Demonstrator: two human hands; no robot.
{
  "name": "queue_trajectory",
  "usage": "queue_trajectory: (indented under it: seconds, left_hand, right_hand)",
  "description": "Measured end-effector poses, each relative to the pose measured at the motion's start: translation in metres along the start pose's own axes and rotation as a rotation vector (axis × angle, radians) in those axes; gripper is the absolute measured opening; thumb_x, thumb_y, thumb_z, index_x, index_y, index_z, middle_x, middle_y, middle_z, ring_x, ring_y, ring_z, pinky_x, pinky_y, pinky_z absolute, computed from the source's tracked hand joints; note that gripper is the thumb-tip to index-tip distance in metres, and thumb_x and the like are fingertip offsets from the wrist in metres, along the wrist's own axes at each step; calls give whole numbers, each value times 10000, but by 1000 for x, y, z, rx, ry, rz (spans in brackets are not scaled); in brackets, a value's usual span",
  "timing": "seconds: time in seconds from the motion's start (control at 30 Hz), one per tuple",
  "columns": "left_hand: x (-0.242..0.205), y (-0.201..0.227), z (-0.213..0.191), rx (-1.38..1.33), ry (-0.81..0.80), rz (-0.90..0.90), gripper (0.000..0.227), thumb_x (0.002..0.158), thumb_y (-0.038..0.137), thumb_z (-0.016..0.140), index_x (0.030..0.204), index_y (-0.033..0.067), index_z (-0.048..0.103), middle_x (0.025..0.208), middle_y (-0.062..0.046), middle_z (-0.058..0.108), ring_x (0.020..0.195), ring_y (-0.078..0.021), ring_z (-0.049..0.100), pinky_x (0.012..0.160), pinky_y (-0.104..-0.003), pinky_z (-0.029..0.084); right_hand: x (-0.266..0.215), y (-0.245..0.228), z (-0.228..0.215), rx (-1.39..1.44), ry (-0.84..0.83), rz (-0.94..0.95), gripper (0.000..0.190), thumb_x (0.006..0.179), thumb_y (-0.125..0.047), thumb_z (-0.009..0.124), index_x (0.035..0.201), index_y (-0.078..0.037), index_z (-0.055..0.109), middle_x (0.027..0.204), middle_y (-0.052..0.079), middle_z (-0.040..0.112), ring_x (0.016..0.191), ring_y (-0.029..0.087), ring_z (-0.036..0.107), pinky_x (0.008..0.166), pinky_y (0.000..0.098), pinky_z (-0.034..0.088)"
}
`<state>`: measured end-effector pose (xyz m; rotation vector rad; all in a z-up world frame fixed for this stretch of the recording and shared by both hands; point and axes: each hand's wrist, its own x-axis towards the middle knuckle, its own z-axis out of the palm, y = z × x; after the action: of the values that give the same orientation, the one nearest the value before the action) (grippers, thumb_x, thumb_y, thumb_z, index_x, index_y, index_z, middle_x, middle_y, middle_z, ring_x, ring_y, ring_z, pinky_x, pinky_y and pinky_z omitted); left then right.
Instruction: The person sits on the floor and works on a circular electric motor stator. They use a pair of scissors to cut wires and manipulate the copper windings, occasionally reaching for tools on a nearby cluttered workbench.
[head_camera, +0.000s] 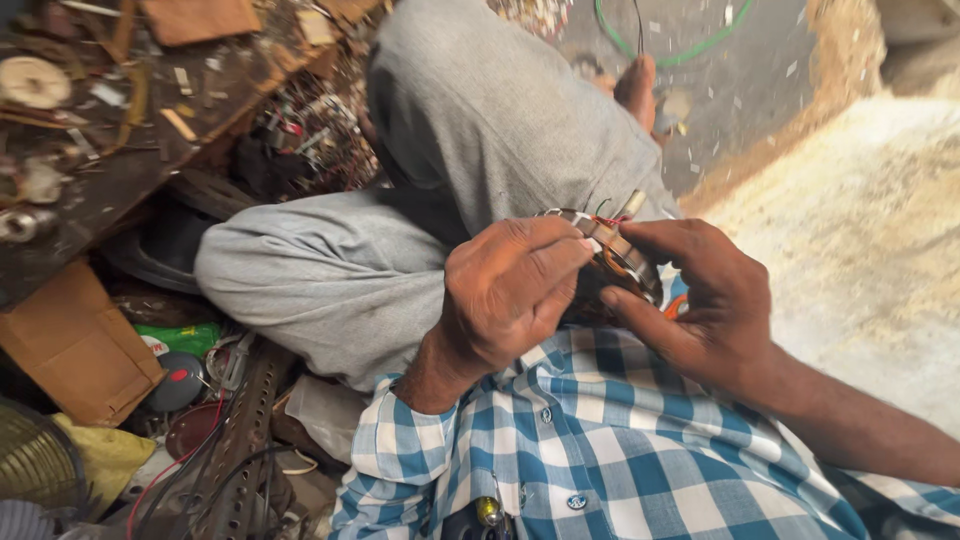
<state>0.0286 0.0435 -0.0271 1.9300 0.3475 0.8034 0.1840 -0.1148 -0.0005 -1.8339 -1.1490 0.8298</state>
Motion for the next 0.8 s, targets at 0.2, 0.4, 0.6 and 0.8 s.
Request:
queue_trajectory:
  seconds: [0.2, 0.4, 0.6, 0.8]
  left_hand:
    - [8, -8, 3, -89, -72, 81, 197, 842, -52, 758, 1016, -24, 670, 966, -129, 677, 898, -281, 727, 772, -381, 639]
    - [11, -13, -3, -178, -155, 23, 132, 892, -36, 687, 1019, -5, 673, 980, -126, 682, 896, -266, 724, 793, -380, 656]
    - [9, -20, -7, -275, -220, -57, 124, 928, -46, 674, 1025, 31, 677, 993, -107, 690, 904, -231, 729, 760, -332, 660]
    - [14, -17, -10, -226, -250, -50, 113, 953, 4, 672, 1064, 26, 678, 1009, -110, 682, 929, -237, 726, 790, -347, 658]
  right_hand:
    - [-10, 2, -1, 125, 16, 78, 511, 875, -90, 791, 1341, 14, 610, 1201, 164, 662, 1063, 172, 678, 908, 268, 539]
    - [-10, 2, 1, 334, 16, 192, 440, 927, -83, 736, 1341, 7, 620, 1191, 152, 643, 1041, 155, 664, 889, 248, 550]
    - [-11, 6, 4, 352, 39, 235, 425, 907, -109, 771, 1295, 10, 644, 1139, 143, 661, 995, 134, 677, 835, 236, 569]
    - [-12, 5, 8, 382, 84, 235, 388, 927, -108, 785, 1272, 15, 656, 1120, 140, 663, 990, 130, 681, 843, 232, 569]
